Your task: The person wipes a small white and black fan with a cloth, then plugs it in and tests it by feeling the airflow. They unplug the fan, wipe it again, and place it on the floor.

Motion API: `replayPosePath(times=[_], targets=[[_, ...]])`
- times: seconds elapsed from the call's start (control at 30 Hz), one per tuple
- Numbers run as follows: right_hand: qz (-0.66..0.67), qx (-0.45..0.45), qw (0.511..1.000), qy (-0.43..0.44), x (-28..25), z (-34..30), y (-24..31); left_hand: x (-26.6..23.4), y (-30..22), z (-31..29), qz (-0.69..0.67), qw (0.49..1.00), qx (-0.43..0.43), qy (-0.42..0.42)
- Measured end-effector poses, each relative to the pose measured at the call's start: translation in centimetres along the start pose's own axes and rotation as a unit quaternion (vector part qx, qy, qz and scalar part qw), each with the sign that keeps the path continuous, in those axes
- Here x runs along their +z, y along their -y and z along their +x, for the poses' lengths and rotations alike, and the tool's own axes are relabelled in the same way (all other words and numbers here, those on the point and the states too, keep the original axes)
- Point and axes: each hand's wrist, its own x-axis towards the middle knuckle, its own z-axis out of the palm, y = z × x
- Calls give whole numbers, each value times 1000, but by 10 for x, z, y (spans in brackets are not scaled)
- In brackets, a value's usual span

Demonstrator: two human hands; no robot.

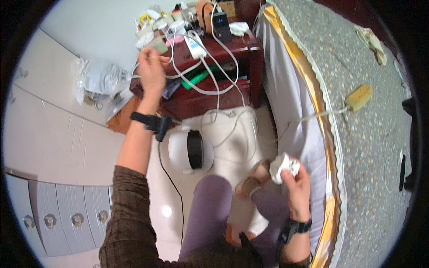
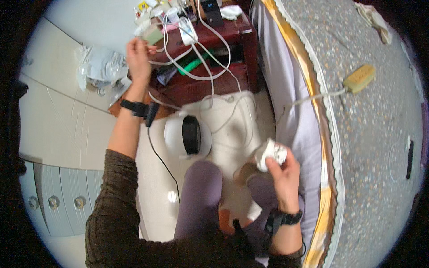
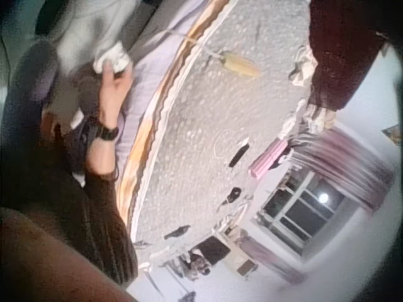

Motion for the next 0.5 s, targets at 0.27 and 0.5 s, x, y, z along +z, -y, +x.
replayPosePath(times=[0.27, 0.5], targets=[[38, -29, 999, 8, -9, 1, -17, -259, -51, -13, -12, 983, -69, -170], [139, 17, 990, 26, -20, -10, -24, -462, -56, 9, 111, 905, -103, -397]])
